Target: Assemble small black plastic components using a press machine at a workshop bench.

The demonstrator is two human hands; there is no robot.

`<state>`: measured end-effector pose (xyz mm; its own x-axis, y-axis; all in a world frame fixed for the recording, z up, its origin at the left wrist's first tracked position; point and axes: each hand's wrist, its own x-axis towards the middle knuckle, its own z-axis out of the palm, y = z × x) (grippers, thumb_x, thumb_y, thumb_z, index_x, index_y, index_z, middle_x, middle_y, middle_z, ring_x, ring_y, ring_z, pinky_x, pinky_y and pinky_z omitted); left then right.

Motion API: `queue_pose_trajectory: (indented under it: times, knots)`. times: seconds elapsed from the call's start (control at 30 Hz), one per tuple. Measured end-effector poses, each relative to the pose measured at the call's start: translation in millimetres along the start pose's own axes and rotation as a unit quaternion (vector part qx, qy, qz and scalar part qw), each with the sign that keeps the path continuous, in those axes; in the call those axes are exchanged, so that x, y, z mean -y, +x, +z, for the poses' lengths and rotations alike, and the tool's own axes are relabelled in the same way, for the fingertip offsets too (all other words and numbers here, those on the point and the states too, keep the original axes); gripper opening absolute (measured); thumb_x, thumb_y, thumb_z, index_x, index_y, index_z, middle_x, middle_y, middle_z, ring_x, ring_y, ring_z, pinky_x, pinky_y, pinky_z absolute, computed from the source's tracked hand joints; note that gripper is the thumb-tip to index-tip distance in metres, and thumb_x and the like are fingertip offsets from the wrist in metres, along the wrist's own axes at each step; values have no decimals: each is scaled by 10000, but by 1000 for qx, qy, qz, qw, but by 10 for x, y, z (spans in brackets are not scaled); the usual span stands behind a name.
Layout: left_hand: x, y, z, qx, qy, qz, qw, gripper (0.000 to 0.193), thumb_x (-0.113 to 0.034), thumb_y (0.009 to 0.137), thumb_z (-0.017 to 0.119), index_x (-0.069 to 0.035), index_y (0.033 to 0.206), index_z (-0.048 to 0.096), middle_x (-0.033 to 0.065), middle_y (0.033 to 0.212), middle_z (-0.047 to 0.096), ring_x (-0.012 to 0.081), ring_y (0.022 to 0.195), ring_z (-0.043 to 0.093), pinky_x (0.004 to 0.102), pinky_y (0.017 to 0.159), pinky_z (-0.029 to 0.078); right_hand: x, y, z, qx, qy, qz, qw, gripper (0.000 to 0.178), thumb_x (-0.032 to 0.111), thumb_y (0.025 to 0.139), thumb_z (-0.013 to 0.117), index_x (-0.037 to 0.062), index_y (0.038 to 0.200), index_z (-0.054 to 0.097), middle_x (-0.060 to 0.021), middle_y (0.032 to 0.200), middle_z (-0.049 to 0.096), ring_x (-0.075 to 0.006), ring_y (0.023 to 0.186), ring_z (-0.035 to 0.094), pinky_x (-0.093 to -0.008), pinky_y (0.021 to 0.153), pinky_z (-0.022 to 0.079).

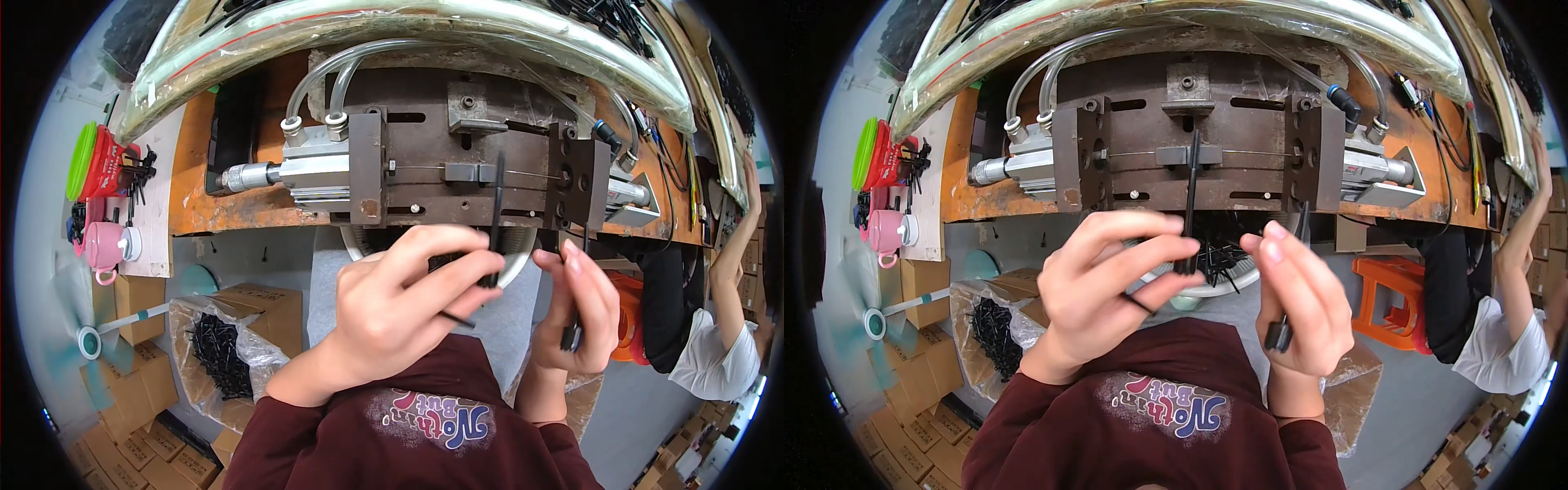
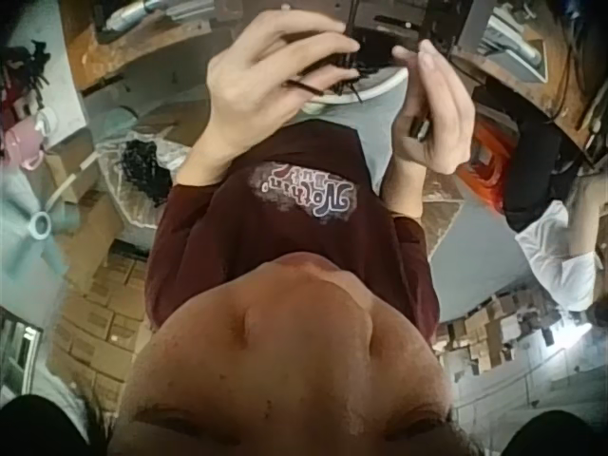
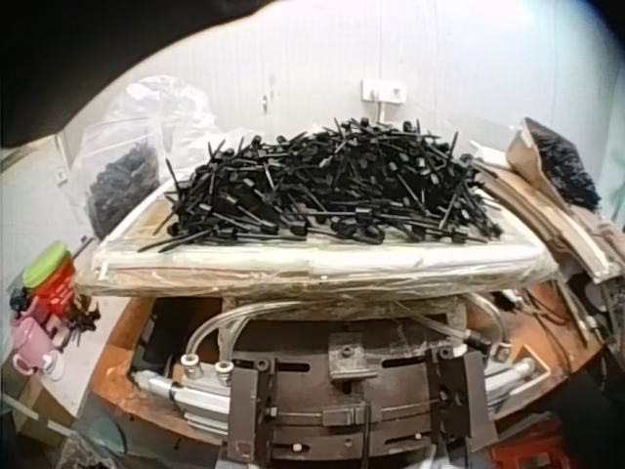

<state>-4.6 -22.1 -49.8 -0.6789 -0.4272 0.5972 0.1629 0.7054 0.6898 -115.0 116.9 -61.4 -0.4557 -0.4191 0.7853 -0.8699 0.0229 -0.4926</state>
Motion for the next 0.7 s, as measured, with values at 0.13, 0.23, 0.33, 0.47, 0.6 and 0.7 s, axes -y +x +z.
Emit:
queue_pose_trajectory:
  times: [0.13, 0.23, 0.33, 0.47, 0.6, 0.7]
  knots:
    - [18, -14, 63, 57, 190, 0, 980, 265, -119, 661, 803, -83, 910, 718, 76, 1096, 689, 145, 615, 639, 245, 525, 489, -36, 14, 18, -11, -30, 39, 999, 276, -148, 782, 669, -32, 1032, 642, -178, 984, 649, -216, 735, 685, -278, 624, 603]
    - [48, -10, 110, 90, 256, 13, 962, 241, -147, 700, 766, -79, 921, 703, 58, 1164, 672, 130, 548, 596, 242, 489, 447, -59, 19, 35, -12, -23, 49, 998, 261, -144, 801, 651, -27, 1034, 642, -167, 982, 640, -204, 713, 678, -271, 628, 597]
    - [52, 16, 110, 102, 281, 21, 954, 238, -156, 712, 759, -78, 927, 695, 55, 1167, 672, 128, 518, 572, 241, 478, 431, -65, 25, 17, 1, -1, 65, 998, 249, -140, 821, 629, -31, 1045, 634, -175, 1004, 635, -201, 713, 678, -275, 643, 591]
    - [69, 96, 103, 108, 273, 23, 956, 239, -167, 721, 755, -79, 931, 684, 58, 1175, 668, 127, 510, 566, 239, 477, 430, -47, -9, -1, 2, 65, 114, 991, 295, -128, 841, 613, -49, 1124, 584, -192, 986, 648, -198, 698, 675, -276, 647, 578]
    - [91, 92, 105, 108, 266, 23, 957, 240, -175, 723, 755, -80, 929, 678, 59, 1181, 666, 129, 508, 567, 238, 477, 431, -8, -22, -27, 13, 124, 155, 980, 409, -102, 844, 632, -55, 1224, 490, -196, 917, 667, -192, 672, 667, -271, 630, 563]
    - [108, 88, 99, 106, 256, 19, 961, 236, -176, 724, 757, -79, 924, 679, 60, 1183, 664, 132, 514, 573, 237, 474, 430, -13, -26, -62, 12, 138, 154, 978, 467, -87, 838, 653, -51, 1256, 447, -199, 891, 672, -186, 663, 660, -269, 629, 557]
